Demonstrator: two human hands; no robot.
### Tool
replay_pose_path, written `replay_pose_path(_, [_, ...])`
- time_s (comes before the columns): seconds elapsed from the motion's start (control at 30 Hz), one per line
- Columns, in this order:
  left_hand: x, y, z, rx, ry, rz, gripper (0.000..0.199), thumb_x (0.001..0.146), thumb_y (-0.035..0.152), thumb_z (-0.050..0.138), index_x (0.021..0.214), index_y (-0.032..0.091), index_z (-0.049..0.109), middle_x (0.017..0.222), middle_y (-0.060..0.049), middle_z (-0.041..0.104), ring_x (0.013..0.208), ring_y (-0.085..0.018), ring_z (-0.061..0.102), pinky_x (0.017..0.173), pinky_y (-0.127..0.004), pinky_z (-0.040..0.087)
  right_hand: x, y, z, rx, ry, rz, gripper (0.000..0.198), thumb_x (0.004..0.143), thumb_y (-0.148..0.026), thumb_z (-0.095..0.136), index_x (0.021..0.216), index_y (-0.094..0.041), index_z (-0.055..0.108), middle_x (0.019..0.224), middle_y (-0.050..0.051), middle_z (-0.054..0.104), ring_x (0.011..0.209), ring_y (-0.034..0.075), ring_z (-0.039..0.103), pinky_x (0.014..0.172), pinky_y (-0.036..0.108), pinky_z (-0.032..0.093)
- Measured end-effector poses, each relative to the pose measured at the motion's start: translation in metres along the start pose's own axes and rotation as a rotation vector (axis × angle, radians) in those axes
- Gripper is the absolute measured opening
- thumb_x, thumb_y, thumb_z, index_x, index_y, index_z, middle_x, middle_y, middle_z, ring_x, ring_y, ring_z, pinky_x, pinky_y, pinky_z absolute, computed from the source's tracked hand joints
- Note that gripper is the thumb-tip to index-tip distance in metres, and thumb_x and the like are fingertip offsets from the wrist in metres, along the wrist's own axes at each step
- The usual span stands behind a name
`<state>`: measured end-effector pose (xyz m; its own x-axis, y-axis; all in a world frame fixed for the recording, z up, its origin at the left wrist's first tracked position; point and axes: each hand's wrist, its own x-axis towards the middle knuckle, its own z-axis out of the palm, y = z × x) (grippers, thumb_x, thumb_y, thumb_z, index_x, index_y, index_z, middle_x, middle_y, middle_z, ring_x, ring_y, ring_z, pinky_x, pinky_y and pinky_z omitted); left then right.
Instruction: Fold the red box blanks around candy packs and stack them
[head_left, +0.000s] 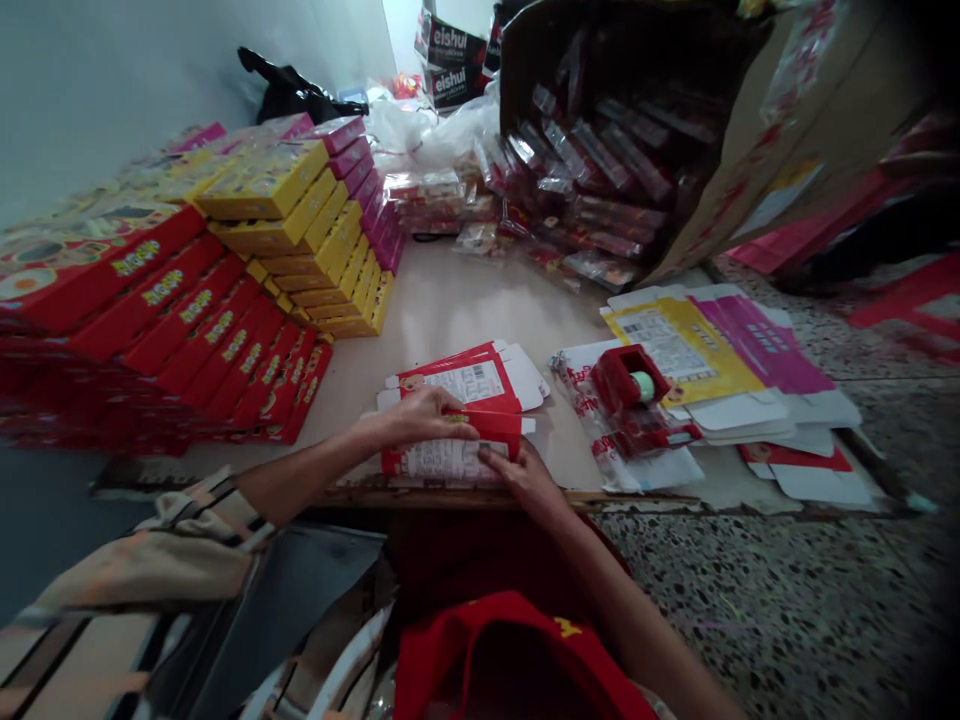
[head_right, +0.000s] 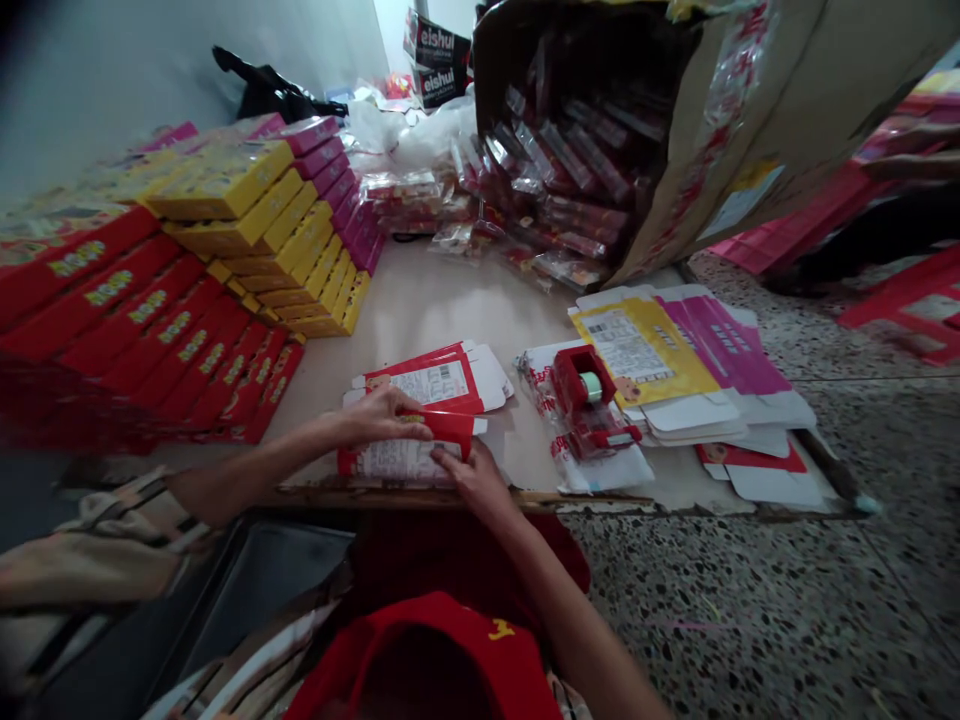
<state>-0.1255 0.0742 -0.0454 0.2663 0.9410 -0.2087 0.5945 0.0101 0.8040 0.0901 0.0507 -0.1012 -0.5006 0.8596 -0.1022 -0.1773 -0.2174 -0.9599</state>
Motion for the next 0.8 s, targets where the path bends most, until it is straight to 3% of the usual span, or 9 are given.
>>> replay_pose_path(0.13, [0.022, 0.012, -0.018, 0.095, -0.040, -0.024, 0.045, 0.068, 0.057, 0.083, 0.055, 0.017, 0.066, 0.047, 0.005, 0.047, 0.048, -0.009, 0.040, 0.047, -0.023, 0.024, 0.013, -0.002, -0.008, -0.047, 0.240, -0.043, 0.047, 0.076, -0.049, 0.081, 0.111, -0.019, 0.073, 0.109, 0.010, 0.078, 0.101, 0.030, 0.072, 0.094, 0.047, 0.058])
replay_pose_path(0.23, [0.005, 0.037, -0.021, 0.011, 0.216, -0.032, 0.038, 0.078, 0.055, 0.079, 0.080, 0.016, 0.078, 0.062, 0.002, 0.064, 0.059, -0.013, 0.055, 0.053, -0.021, 0.036, 0.011, -0.017, -0.015, -0.299, 0.576, -0.238, 0.064, 0.075, -0.047, 0.084, 0.130, -0.019, 0.066, 0.129, 0.015, 0.068, 0.120, 0.033, 0.063, 0.107, 0.053, 0.049])
replay_pose_path(0.3, [-0.014, 0.052, -0.011, -0.254, 0.386, -0.066, 0.043, 0.082, 0.056, 0.076, 0.098, 0.016, 0.079, 0.075, -0.001, 0.073, 0.067, -0.018, 0.065, 0.060, -0.025, 0.047, 0.009, -0.031, -0.012, -0.302, 0.650, -0.321, 0.091, 0.069, -0.046, 0.090, 0.147, -0.020, 0.050, 0.143, 0.018, 0.058, 0.133, 0.035, 0.055, 0.112, 0.054, 0.046])
replay_pose_path(0.37, [-0.032, 0.059, 0.008, -0.561, 0.453, -0.106, 0.049, 0.082, 0.060, 0.076, 0.105, 0.017, 0.077, 0.083, -0.004, 0.077, 0.071, -0.023, 0.071, 0.065, -0.031, 0.055, 0.007, -0.046, -0.002, -0.114, 0.475, -0.319, 0.104, 0.074, -0.045, 0.087, 0.158, -0.024, 0.031, 0.147, 0.017, 0.056, 0.133, 0.034, 0.057, 0.110, 0.052, 0.050])
replay_pose_path(0.43, [-0.046, 0.055, 0.031, -0.716, 0.492, -0.143, 0.052, 0.079, 0.063, 0.078, 0.102, 0.017, 0.074, 0.086, -0.007, 0.078, 0.074, -0.025, 0.073, 0.069, -0.035, 0.059, 0.005, -0.058, 0.012, 0.082, 0.278, -0.273, 0.098, 0.084, -0.040, 0.079, 0.161, -0.029, 0.021, 0.143, 0.014, 0.062, 0.125, 0.030, 0.065, 0.104, 0.049, 0.056])
replay_pose_path(0.53, [-0.061, 0.037, 0.059, -0.653, 0.683, -0.186, 0.058, 0.070, 0.065, 0.084, 0.099, 0.018, 0.065, 0.093, -0.009, 0.076, 0.081, -0.026, 0.074, 0.070, -0.032, 0.059, -0.002, -0.065, 0.024, 0.194, 0.143, -0.136, 0.084, 0.087, -0.034, 0.078, 0.157, -0.030, 0.033, 0.135, 0.010, 0.070, 0.113, 0.029, 0.072, 0.098, 0.047, 0.061])
replay_pose_path(0.63, [-0.071, 0.025, 0.070, -0.645, 0.899, -0.103, 0.076, 0.066, 0.062, 0.089, 0.121, 0.025, 0.051, 0.106, -0.006, 0.072, 0.084, -0.023, 0.074, 0.070, -0.029, 0.059, -0.018, -0.059, 0.021, 0.268, 0.016, 0.049, 0.086, 0.082, -0.031, 0.082, 0.155, -0.034, 0.038, 0.130, 0.007, 0.074, 0.107, 0.031, 0.075, 0.093, 0.050, 0.063])
replay_pose_path(0.7, [-0.074, 0.027, 0.071, -0.666, 0.897, -0.032, 0.076, 0.075, 0.059, 0.084, 0.134, 0.030, 0.045, 0.108, -0.003, 0.070, 0.082, -0.020, 0.073, 0.070, -0.027, 0.058, -0.028, -0.052, 0.015, 0.292, -0.007, 0.118, 0.087, 0.082, -0.031, 0.082, 0.156, -0.037, 0.037, 0.129, 0.005, 0.074, 0.107, 0.031, 0.075, 0.093, 0.050, 0.063])
replay_pose_path(0.8, [-0.074, 0.033, 0.070, -0.673, 0.770, -0.025, 0.054, 0.090, 0.056, 0.070, 0.134, 0.028, 0.055, 0.099, -0.002, 0.071, 0.079, -0.019, 0.071, 0.069, -0.026, 0.057, -0.035, -0.043, 0.010, 0.240, -0.003, 0.140, 0.075, 0.084, -0.036, 0.080, 0.151, -0.035, 0.045, 0.124, 0.004, 0.076, 0.110, 0.029, 0.074, 0.097, 0.047, 0.061])
